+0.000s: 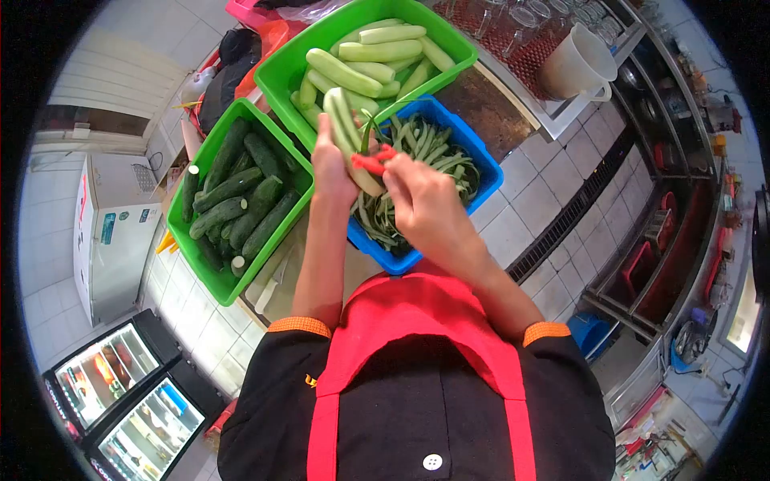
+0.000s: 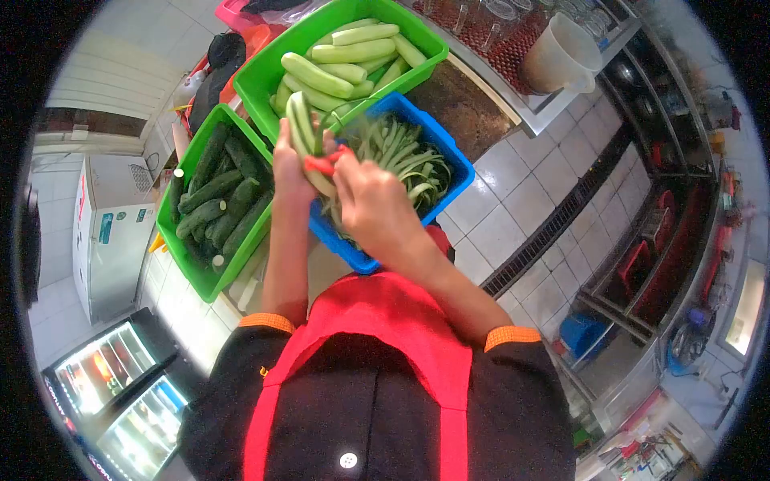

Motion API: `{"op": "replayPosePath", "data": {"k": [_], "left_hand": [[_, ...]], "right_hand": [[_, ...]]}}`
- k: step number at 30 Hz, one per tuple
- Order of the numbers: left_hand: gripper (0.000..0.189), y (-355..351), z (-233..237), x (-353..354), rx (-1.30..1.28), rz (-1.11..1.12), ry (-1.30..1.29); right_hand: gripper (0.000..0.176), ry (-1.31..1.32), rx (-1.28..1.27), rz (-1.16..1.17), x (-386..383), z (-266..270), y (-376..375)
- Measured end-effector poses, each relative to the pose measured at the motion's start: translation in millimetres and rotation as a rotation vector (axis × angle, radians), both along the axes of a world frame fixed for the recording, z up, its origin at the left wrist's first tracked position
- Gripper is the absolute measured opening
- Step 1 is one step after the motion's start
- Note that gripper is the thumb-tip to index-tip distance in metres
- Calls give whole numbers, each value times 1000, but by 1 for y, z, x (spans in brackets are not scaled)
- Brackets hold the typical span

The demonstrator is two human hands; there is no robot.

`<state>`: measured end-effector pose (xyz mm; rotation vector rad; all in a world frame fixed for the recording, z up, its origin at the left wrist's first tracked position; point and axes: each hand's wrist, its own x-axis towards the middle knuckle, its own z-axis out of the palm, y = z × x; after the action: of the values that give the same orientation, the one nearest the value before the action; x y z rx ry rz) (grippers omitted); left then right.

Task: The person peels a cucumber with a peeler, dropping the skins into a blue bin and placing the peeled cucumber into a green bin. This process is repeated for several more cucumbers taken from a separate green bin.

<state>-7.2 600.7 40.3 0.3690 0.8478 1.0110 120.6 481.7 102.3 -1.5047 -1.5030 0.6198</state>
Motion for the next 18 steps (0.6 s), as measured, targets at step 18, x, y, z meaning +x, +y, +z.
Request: {"op": "replayPosePath", "data": {"k": [18], "left_hand": [[44,-27,10,-7,319,-286,324]], "right_hand": [[7,-79,2,-77,13,11,29]]}}
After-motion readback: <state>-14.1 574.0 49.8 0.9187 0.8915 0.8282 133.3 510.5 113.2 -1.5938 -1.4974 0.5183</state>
